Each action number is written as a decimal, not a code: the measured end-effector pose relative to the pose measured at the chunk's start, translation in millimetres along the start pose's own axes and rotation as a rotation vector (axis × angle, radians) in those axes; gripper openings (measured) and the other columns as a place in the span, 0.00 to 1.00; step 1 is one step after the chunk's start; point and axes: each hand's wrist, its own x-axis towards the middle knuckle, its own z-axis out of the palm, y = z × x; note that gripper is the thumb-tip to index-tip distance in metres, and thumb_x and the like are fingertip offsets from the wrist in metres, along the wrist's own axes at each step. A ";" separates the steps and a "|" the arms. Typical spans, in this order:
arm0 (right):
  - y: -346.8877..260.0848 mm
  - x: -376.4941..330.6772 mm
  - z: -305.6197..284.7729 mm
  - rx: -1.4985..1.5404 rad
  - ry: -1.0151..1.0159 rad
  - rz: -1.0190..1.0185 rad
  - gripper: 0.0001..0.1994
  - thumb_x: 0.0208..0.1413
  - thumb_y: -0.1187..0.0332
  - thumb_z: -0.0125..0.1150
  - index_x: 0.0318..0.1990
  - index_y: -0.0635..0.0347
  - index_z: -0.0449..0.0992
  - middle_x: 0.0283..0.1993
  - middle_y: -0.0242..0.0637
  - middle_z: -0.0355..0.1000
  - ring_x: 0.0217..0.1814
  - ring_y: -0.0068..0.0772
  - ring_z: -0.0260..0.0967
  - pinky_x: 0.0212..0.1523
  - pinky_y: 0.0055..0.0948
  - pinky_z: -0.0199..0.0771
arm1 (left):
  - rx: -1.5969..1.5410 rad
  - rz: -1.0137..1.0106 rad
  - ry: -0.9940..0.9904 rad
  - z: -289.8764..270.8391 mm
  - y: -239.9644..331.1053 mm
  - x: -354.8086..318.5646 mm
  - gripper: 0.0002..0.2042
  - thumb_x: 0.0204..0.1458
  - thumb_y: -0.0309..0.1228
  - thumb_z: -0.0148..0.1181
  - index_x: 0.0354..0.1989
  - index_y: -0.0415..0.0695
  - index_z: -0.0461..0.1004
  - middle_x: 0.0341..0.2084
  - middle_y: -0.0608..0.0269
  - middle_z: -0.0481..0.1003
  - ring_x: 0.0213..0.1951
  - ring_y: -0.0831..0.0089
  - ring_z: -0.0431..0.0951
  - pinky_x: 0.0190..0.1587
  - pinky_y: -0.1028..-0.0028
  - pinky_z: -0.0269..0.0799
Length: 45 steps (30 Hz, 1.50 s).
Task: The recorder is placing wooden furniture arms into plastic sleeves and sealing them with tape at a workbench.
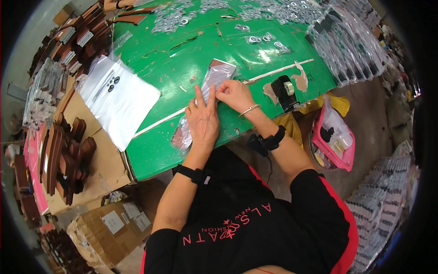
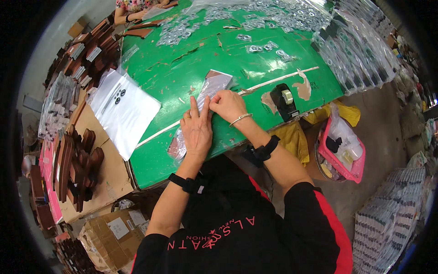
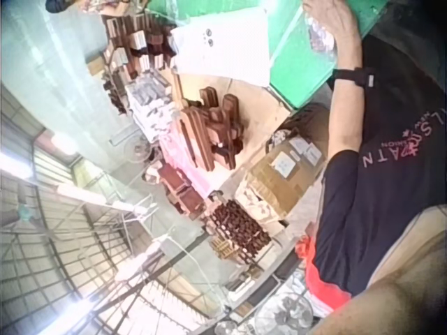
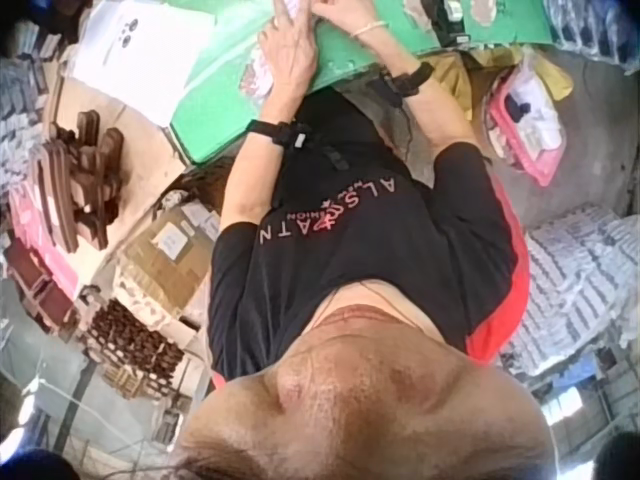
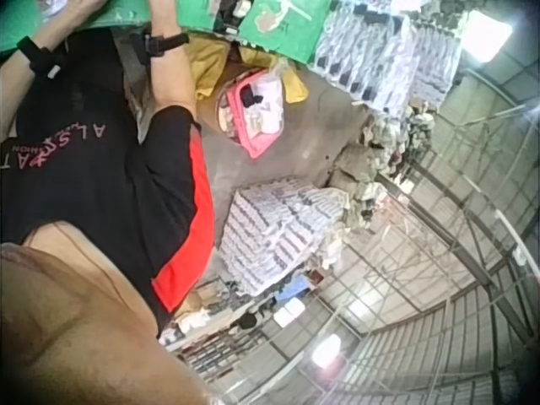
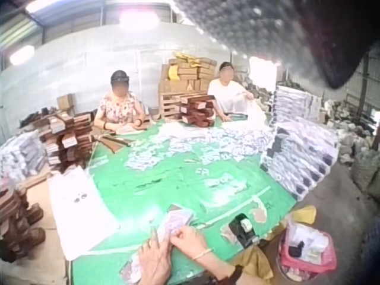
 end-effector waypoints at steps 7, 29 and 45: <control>15.1 -8.8 -25.3 0.345 -0.274 0.101 0.22 0.46 0.60 0.73 0.45 0.61 0.71 0.27 0.33 0.75 0.30 0.24 0.72 0.31 0.26 0.69 | -0.052 -0.018 -0.073 -2.3 -8.8 2.6 0.23 0.60 0.36 0.53 0.66 0.60 0.66 0.65 0.45 0.63 0.50 0.49 0.72 0.52 0.57 0.66; 25.1 14.7 65.2 0.916 -0.061 -0.167 0.19 0.48 0.71 0.74 0.39 0.56 0.66 0.32 0.25 0.67 0.30 0.16 0.68 0.31 0.21 0.69 | -1.227 -0.317 -0.456 -11.6 -103.4 49.9 0.22 0.63 0.29 0.50 0.64 0.34 0.66 0.60 0.52 0.71 0.58 0.70 0.72 0.62 0.74 0.62; -33.6 -56.6 27.6 0.629 -0.209 -0.277 0.16 0.52 0.66 0.71 0.44 0.57 0.71 0.25 0.26 0.70 0.29 0.17 0.67 0.32 0.22 0.67 | -1.231 -0.573 -0.579 -85.6 -68.5 -27.7 0.25 0.51 0.29 0.65 0.59 0.37 0.68 0.46 0.59 0.75 0.44 0.73 0.76 0.47 0.74 0.71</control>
